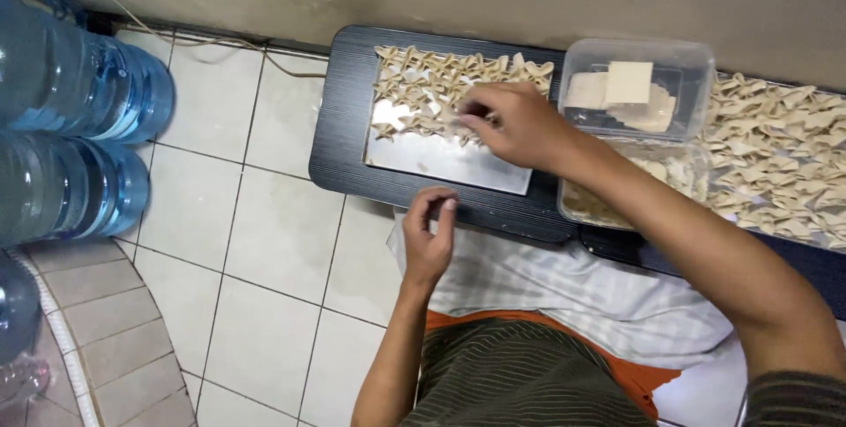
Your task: Preparing wontons by placing filling on square wrappers and folding them into a specific shape before placing them on a tray.
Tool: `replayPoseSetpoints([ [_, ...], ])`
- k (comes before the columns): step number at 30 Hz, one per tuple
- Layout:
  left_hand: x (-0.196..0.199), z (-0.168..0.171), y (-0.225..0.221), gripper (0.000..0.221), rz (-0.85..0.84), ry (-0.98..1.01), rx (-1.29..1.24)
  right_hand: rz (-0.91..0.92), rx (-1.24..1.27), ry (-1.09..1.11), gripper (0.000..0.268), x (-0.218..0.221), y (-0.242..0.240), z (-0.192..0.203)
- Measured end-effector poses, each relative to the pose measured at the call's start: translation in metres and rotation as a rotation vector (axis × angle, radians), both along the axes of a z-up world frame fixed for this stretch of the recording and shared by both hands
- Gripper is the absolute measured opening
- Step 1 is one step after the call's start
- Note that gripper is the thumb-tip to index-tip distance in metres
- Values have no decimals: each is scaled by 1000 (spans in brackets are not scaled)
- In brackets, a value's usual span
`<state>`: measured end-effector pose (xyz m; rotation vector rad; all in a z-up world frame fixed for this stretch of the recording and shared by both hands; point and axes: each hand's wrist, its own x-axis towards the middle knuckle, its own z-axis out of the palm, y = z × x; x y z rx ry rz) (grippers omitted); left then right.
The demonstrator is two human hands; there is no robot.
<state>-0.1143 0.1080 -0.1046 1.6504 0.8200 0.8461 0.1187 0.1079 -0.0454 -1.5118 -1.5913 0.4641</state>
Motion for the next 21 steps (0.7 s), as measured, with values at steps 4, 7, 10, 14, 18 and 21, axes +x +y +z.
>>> replayPoseSetpoints([
  [4,-14,-19,54,11,145,246,241,74,-77,-179,7,-19,77,-50],
  [7,-13,-23,82,21,202,470,365,101,-129,-183,6,-33,111,-72],
  [10,-8,-21,94,32,169,652,323,137,-137,-270,5,-38,129,-86],
  [14,-4,-40,101,36,193,749,413,169,-164,-394,6,-36,140,-108],
  [18,3,-41,105,37,187,751,398,186,-180,-475,8,-37,140,-114],
  [21,6,-36,105,39,163,739,397,187,-143,-530,9,-37,137,-109],
])
